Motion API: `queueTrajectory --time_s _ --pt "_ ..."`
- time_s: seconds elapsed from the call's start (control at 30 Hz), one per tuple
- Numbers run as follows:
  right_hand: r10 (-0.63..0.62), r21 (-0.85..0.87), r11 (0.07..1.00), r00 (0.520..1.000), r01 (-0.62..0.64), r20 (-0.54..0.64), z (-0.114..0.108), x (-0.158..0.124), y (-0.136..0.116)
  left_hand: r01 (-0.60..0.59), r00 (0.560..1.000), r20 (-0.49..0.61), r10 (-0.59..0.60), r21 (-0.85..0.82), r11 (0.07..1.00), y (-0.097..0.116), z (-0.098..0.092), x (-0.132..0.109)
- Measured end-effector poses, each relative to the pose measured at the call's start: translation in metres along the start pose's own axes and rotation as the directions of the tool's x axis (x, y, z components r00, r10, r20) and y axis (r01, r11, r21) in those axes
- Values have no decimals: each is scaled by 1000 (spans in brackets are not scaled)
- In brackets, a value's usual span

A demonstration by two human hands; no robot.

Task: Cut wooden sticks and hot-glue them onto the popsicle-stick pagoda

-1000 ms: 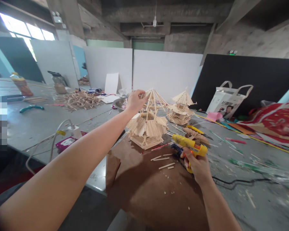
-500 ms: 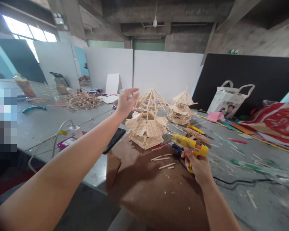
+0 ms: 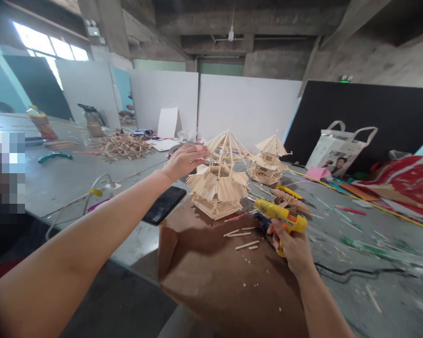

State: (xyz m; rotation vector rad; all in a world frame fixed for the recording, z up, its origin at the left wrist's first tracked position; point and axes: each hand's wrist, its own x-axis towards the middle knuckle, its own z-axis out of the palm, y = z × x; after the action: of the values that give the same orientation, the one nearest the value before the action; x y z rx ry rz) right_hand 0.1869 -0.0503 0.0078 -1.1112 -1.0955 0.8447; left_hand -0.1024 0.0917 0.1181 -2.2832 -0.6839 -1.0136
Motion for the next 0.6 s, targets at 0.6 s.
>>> queueTrajectory --time_s 0.6 --pt "-7 11 1000 1000 7 5 0 0 0 -20 1000 -23 21 22 1000 -1 1 1"
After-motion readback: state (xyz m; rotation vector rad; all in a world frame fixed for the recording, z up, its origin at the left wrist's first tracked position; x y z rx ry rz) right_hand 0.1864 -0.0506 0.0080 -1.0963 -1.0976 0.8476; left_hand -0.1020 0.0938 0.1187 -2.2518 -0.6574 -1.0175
